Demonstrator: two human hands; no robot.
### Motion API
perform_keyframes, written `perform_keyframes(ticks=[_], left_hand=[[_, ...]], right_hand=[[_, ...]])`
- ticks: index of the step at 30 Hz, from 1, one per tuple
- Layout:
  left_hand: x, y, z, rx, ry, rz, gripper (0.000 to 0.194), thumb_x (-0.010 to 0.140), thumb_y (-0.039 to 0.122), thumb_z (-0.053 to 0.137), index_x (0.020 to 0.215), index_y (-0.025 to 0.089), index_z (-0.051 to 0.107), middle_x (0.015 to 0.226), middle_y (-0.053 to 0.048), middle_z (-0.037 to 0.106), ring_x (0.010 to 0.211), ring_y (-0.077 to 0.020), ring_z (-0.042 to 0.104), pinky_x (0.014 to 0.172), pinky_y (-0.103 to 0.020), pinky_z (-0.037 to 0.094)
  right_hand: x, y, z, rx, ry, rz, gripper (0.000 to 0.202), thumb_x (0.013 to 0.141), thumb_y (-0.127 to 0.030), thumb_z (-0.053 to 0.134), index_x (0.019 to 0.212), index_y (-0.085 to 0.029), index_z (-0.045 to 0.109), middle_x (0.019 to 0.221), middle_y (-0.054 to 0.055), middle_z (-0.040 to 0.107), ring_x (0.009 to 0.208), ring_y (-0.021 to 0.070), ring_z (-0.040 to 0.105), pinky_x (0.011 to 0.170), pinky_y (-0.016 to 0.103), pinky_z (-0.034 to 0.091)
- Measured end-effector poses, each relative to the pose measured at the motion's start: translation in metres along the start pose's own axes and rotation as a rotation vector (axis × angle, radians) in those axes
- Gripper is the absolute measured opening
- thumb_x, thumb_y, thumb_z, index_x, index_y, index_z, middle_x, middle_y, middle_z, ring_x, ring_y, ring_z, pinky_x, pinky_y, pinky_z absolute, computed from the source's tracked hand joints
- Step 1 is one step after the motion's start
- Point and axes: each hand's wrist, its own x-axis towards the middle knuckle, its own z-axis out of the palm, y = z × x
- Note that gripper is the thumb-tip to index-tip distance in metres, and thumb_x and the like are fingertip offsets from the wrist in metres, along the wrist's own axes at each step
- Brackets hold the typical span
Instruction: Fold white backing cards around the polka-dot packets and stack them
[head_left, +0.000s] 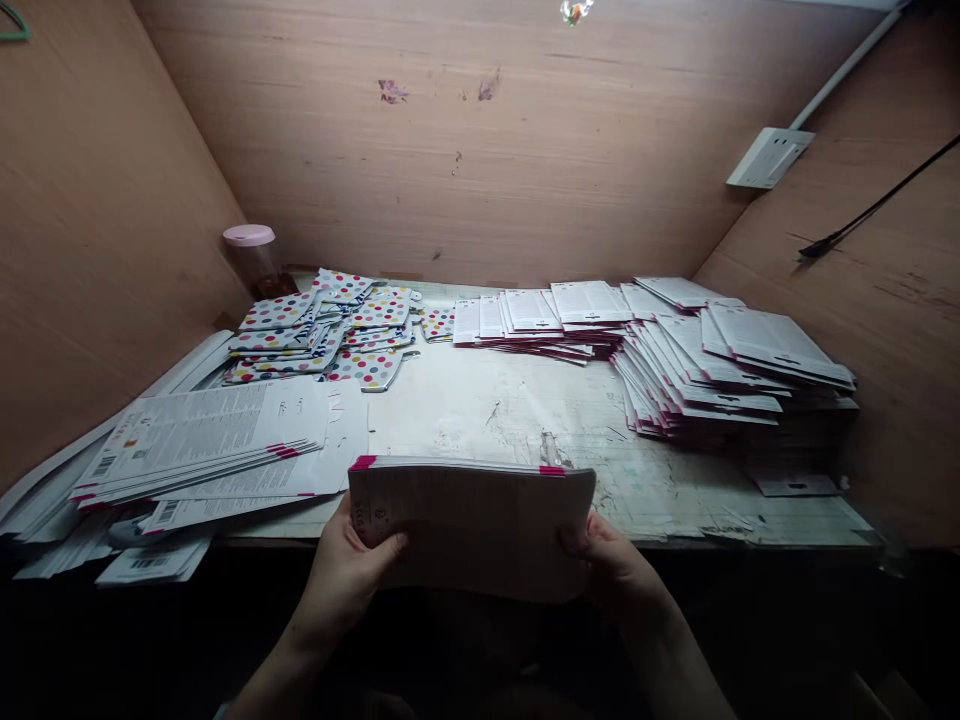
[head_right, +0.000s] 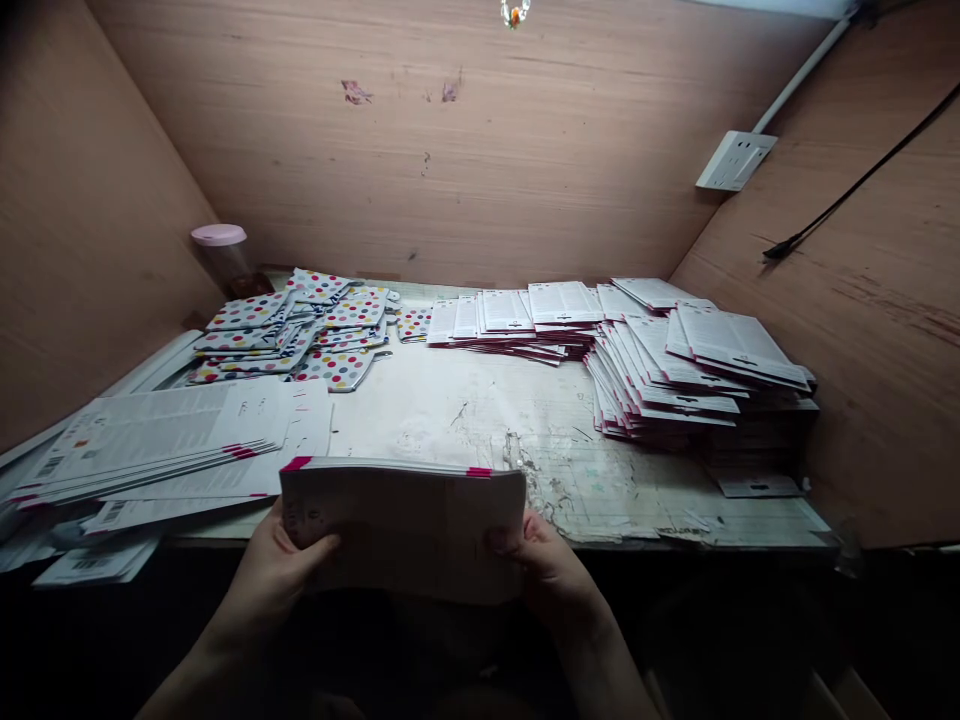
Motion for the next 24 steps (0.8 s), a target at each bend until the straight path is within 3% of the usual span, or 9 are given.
perform_keyframes(ticks=[3,9,14,18,21,24], left_hand=[[0.000,0.000,0.001,0.013,-0.022,-0.015,0.058,0.061,0.031,0.085,0.108,0.014,0.056,0.096,-0.008,0.074,0.092,-0.0260,0.071,0.078,-0.030,0.059],[-0.007,-0.005,0.006,0.033,-0.028,-0.030,0.053,0.065,0.030,0.083,0.107,0.015,0.054,0.097,-0.008,0.075,0.092,-0.0256,0.071,0.080,-0.033,0.059],[-0.005,-0.006,0.008,-0.002,-0.071,-0.110,0.055,0.060,0.030,0.086,0.102,0.016,0.054,0.093,-0.008,0.075,0.090,-0.0277,0.072,0.077,-0.035,0.059],[-0.011,-0.004,0.008,-0.032,-0.064,-0.171,0.057,0.058,0.031,0.086,0.103,0.016,0.056,0.094,-0.007,0.075,0.090,-0.0273,0.072,0.078,-0.035,0.059],[-0.022,-0.001,0.009,-0.054,-0.063,-0.202,0.054,0.057,0.031,0.087,0.101,0.016,0.058,0.093,-0.007,0.076,0.089,-0.0271,0.072,0.077,-0.034,0.059],[-0.031,0.002,0.011,-0.059,-0.019,-0.205,0.051,0.055,0.031,0.087,0.096,0.016,0.060,0.090,-0.007,0.076,0.089,-0.0279,0.072,0.076,-0.033,0.060]], right_hand=[[-0.003,0.002,-0.002,-0.031,0.014,-0.007,0.049,0.068,-0.044,0.080,0.108,-0.017,0.069,0.101,0.011,0.073,0.098,0.0298,0.067,0.087,0.041,0.051],[-0.006,0.002,0.002,-0.110,0.177,0.023,0.044,0.066,-0.037,0.084,0.102,-0.018,0.070,0.096,0.008,0.074,0.092,0.0265,0.069,0.087,0.038,0.051],[-0.006,0.020,-0.001,0.016,0.058,0.017,0.052,0.062,-0.050,0.082,0.101,-0.017,0.071,0.097,0.011,0.073,0.094,0.0308,0.068,0.087,0.042,0.051],[-0.013,0.021,-0.007,-0.133,0.061,0.004,0.062,0.053,-0.051,0.086,0.102,-0.017,0.068,0.093,0.011,0.073,0.092,0.0329,0.068,0.082,0.042,0.052],[-0.020,0.015,-0.005,-0.398,0.204,-0.040,0.053,0.059,-0.041,0.086,0.102,-0.018,0.064,0.092,0.009,0.071,0.089,0.0284,0.066,0.078,0.038,0.053],[-0.023,0.017,0.000,-0.704,0.482,-0.308,0.052,0.071,-0.038,0.078,0.113,-0.022,0.053,0.101,0.007,0.063,0.090,0.0238,0.061,0.078,0.037,0.051]])
